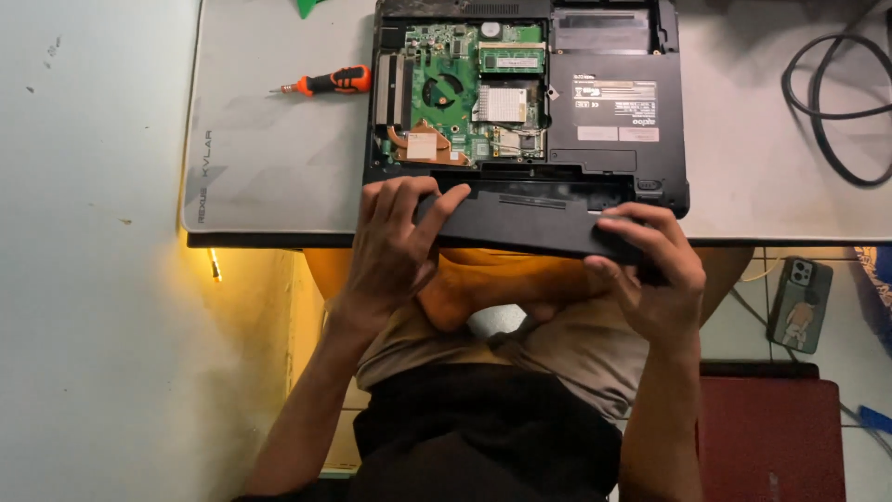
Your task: Disassembling a laptop by removing internal screws with a screwdriver and disconnecting various internal cables and components.
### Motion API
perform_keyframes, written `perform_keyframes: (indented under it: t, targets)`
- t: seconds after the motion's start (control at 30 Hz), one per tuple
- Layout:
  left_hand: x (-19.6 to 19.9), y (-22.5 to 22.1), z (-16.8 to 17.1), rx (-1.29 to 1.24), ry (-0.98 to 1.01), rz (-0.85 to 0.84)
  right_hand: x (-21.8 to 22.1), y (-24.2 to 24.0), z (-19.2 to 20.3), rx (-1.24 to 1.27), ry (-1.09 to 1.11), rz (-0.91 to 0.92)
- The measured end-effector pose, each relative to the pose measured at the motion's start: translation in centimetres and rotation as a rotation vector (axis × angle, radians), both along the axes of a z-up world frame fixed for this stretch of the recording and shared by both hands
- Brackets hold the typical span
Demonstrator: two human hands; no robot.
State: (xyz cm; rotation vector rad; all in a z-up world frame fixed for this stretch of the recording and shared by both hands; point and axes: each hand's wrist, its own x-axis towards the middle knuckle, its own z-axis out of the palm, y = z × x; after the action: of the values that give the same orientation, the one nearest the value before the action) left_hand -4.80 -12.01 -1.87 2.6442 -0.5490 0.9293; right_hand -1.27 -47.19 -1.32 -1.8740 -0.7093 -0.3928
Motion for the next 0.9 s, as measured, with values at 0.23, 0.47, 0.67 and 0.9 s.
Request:
perform_keyframes:
  t: [0.23, 0.47, 0.67, 0.9]
  targets:
    - [1.8, -0.4, -2.1, 0.143, 0.058, -0.024, 2.5, -1.6, -0.6, -0.022, -0.001, 0.06]
    - [1.6, 0.8, -3.0, 0.217, -0.026, -0.042, 3.0, -1.7, -0.6, -0.117, -0.067, 0.138]
    - [1.4, 1.3, -3.0, 0.338, -0.028, -0.01, 2.5, -2.1, -1.3, -0.244, -0.074, 0.071]
    - [0.9, 1.1, -2.0, 0.387, 0.009, 0.004, 2.3, -1.7, -0.2, -0.328, -0.053, 0.069]
